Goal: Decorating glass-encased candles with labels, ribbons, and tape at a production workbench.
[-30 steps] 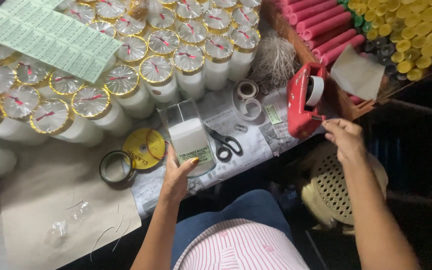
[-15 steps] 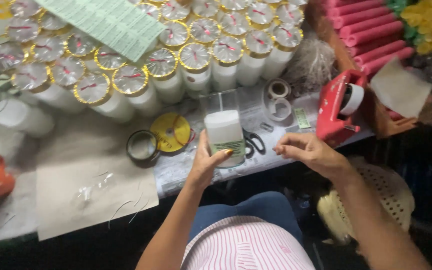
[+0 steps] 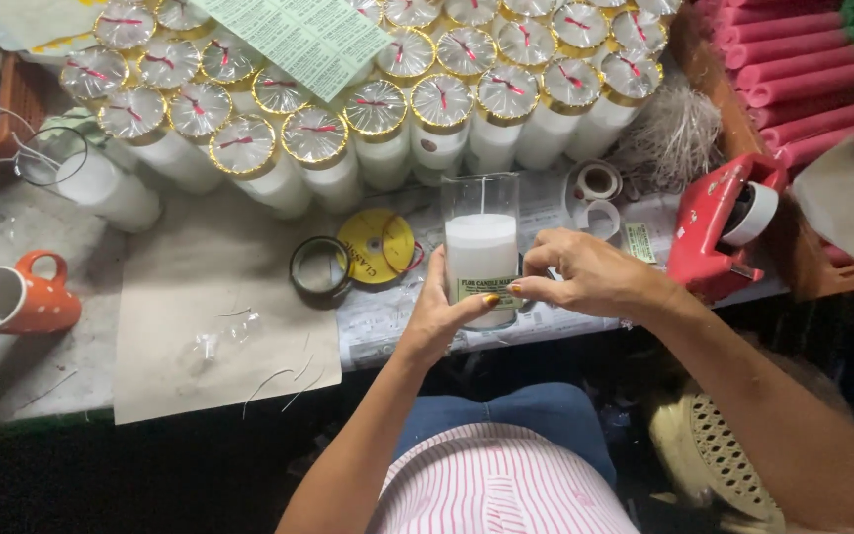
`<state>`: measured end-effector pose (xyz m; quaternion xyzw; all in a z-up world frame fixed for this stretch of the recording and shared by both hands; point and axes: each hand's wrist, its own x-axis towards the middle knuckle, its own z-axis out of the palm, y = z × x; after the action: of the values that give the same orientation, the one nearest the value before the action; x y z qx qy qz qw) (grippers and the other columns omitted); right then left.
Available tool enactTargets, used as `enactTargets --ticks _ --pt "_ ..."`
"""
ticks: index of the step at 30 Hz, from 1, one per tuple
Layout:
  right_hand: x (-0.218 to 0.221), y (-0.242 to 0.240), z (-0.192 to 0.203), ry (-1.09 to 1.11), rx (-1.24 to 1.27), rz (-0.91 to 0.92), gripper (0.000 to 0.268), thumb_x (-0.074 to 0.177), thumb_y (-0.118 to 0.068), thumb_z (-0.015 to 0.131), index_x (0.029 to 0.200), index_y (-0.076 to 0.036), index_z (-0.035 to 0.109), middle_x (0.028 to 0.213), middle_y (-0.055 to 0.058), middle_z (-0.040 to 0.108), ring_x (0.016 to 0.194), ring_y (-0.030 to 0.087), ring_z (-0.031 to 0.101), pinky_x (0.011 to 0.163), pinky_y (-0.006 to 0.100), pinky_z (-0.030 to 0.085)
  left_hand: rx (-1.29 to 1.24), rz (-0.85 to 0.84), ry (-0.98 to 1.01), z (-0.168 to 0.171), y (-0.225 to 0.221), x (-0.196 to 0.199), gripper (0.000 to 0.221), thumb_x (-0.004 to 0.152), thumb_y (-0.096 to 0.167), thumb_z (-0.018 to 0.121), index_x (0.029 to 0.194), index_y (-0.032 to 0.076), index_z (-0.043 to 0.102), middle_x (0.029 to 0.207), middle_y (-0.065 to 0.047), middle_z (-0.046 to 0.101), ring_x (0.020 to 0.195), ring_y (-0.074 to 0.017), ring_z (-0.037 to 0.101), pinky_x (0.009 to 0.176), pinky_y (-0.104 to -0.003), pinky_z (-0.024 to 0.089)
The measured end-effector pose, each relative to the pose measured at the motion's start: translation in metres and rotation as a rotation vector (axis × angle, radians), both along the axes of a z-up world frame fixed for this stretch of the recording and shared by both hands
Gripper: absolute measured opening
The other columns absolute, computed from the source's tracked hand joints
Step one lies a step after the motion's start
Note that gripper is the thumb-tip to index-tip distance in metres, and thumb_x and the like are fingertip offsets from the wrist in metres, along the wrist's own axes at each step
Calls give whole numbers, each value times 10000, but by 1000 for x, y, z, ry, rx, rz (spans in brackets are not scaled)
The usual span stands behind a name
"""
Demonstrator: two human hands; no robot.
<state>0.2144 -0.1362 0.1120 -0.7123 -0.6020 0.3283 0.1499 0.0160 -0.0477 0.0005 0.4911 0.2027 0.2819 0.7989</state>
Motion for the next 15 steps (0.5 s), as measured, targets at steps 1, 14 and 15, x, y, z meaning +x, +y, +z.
enactTargets --ticks 1,14,15 --pt "0 2 -8 2 0 0 377 898 -414 762 710 -91 718 862 85 662 856 256 625 781 400 533 0 0 2 2 0 -1 955 707 155 932 1487 112 382 1149 -165 595 1107 -279 595 963 -496 532" --pt "-5 -36 -87 569 204 -479 391 818 -220 828 1155 -65 704 1017 147 783 1024 229 723 845 397 599 -162 -72 -64 -11 4 -2 757 773 286 836 1411 132 459 1160 -177 639 1069 -294 648 932 -542 551" --pt "-16 -44 -85 662 297 -602 419 880 -131 773 1278 -54 664 1084 166 777 1064 217 708 882 392 592 -155 -63 -74 -12 5 0 751 797 289 819 1426 121 445 1163 -206 634 1060 -317 650 933 -566 545"
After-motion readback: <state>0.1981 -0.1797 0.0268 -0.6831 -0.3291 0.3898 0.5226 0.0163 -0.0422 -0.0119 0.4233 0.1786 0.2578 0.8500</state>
